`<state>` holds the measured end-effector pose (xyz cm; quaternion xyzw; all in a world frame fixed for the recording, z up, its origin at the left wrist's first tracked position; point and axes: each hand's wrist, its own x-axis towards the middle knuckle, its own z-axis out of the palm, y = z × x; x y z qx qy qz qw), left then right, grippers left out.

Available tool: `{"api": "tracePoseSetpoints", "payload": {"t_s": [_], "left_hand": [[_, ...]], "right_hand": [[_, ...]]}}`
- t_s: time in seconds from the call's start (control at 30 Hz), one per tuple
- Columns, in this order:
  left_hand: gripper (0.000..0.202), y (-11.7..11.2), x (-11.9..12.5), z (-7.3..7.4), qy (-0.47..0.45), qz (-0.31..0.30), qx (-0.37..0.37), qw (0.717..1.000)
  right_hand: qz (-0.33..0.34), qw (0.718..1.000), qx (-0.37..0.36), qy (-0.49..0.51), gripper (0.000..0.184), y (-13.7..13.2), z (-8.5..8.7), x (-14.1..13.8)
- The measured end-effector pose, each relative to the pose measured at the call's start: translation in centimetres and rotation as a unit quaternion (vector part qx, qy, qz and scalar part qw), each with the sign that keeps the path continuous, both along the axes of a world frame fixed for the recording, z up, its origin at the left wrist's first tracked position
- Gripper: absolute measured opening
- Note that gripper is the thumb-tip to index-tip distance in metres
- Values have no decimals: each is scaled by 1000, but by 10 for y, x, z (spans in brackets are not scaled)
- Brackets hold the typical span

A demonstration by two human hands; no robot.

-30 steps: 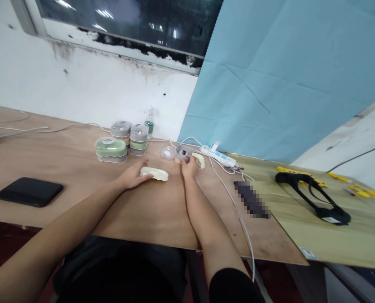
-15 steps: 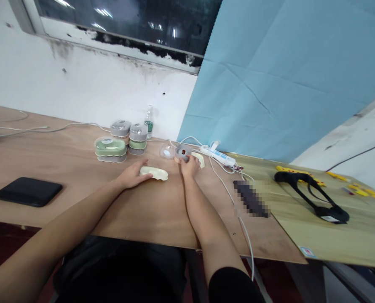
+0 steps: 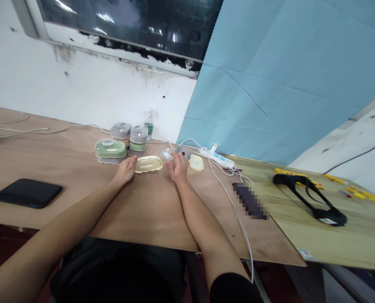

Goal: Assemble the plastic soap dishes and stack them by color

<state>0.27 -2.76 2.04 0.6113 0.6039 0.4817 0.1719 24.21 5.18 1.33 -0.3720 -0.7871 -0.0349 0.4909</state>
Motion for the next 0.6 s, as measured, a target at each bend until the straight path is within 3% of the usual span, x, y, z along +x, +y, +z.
{"api": "tracePoseSetpoints", "payload": {"t_s": [0.13,0.3,0.43,0.6], "left_hand": [[51,3,-3,-1,-73,20,11,997],[47,4,1,2,-193,37,47,979],[48,9,1,2,-296,20,19,955],[44,10,0,2,-324,19,29,945]], "right_hand": [[93,994,31,-55,42,-16,0,-23],[104,989,48,-96,38,-21,2,-27],[116,986,51,-105,38,-13,0,-17],[111,987,28,-109,26,-5,-4,-17]]}}
